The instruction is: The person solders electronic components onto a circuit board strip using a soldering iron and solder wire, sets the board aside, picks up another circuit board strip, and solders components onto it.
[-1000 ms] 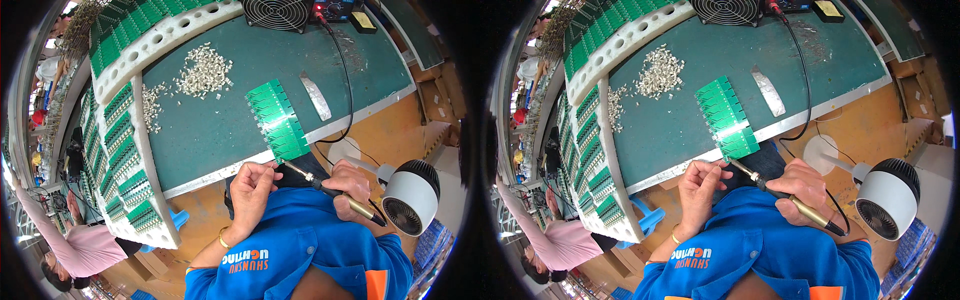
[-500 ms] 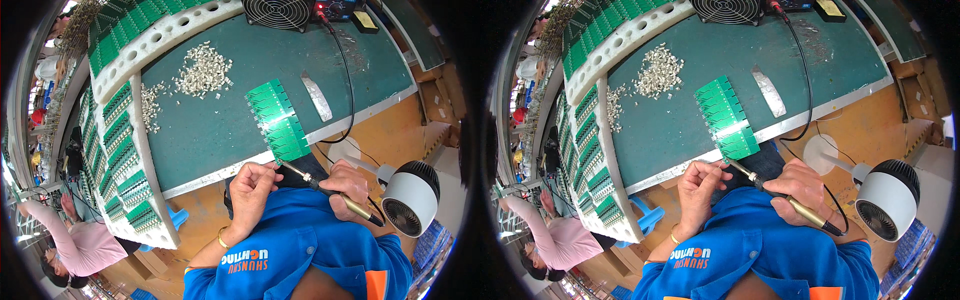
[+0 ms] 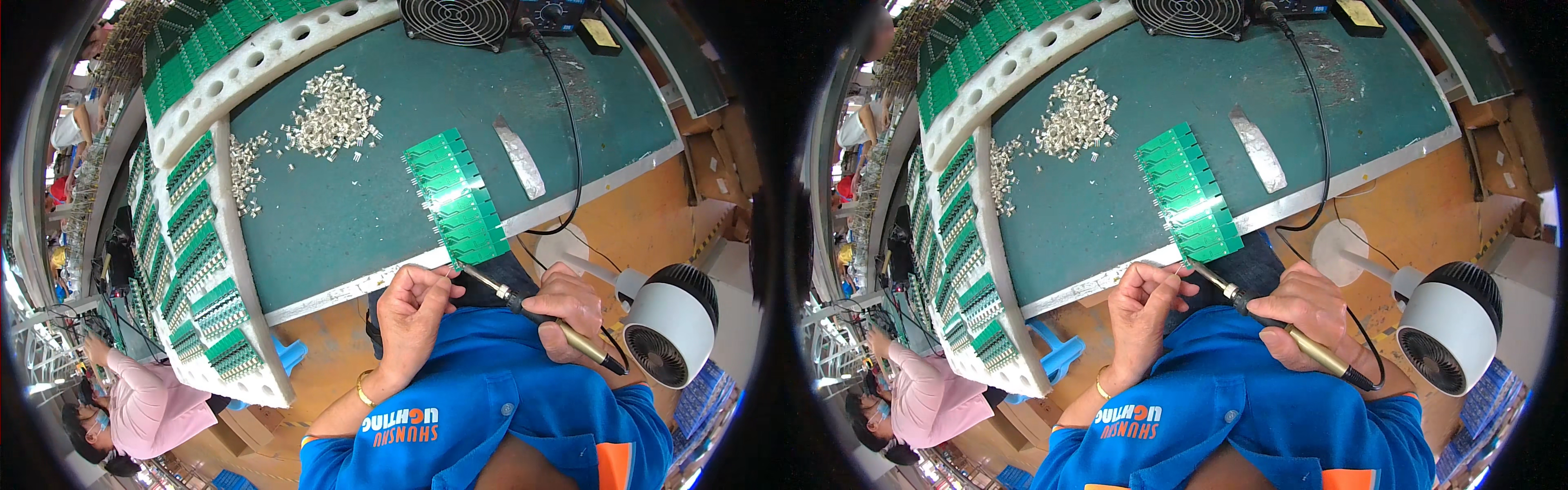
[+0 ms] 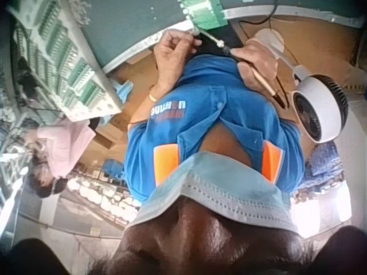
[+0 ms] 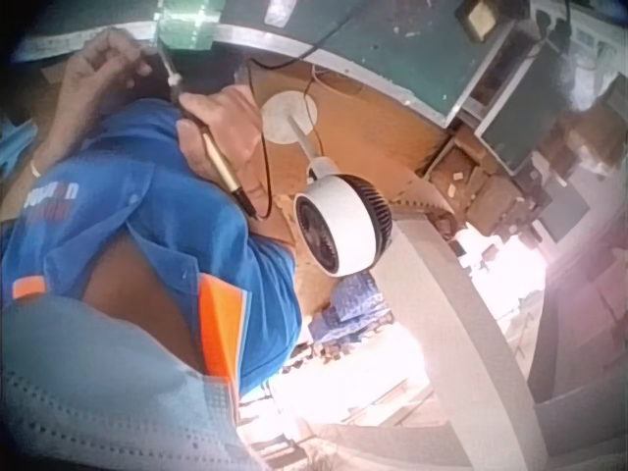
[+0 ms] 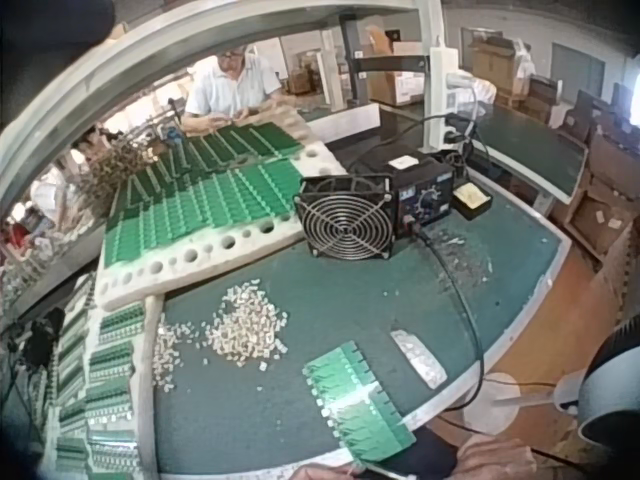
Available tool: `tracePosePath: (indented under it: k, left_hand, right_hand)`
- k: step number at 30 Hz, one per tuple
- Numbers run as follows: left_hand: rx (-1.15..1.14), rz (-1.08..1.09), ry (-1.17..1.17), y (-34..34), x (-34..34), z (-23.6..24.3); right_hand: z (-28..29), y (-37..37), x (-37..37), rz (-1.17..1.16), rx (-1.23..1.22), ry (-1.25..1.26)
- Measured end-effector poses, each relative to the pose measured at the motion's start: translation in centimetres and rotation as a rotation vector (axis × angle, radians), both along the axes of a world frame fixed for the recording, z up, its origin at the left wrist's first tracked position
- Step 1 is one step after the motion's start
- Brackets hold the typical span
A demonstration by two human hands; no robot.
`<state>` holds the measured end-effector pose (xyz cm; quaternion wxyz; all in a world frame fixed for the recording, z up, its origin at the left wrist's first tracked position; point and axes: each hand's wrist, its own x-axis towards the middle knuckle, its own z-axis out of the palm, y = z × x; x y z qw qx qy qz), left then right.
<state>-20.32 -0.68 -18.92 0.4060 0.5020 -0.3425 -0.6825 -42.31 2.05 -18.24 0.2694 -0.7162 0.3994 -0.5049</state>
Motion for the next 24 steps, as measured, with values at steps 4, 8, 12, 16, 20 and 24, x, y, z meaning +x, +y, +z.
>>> tracePosePath:
  k: [4, 8, 12, 16, 20, 24]
  left_hand:
    - [0.018, -0.011, -0.024, -0.05, -0.06, 0.12]
    - [0.020, -0.019, -0.031, -0.10, -0.09, 0.13]
    - [0.019, -0.011, -0.005, -0.12, -0.14, 0.05]
    - [0.021, -0.008, -0.006, -0.17, -0.28, 0.03]
    - [0.020, -0.026, -0.021, -0.28, -0.29, 0.03]
    - [0.010, -0.016, -0.002, -0.23, -0.39, -0.03]
  right_hand:
    - [0.13, -0.01, -0.08, 0.012, -0.012, 0.009]
    - [0.24, -0.07, -0.18, 0.026, -0.011, 0.028]
    - [0.25, -0.01, -0.21, 0.030, 0.003, 0.022]
    - [0.17, -0.03, -0.21, 0.022, -0.002, 0.008]
    - [0.15, -0.07, -0.25, 0.022, 0.003, 0.014]
    - [0.30, 0.07, -0.42, 0.031, 0.009, 0.025]
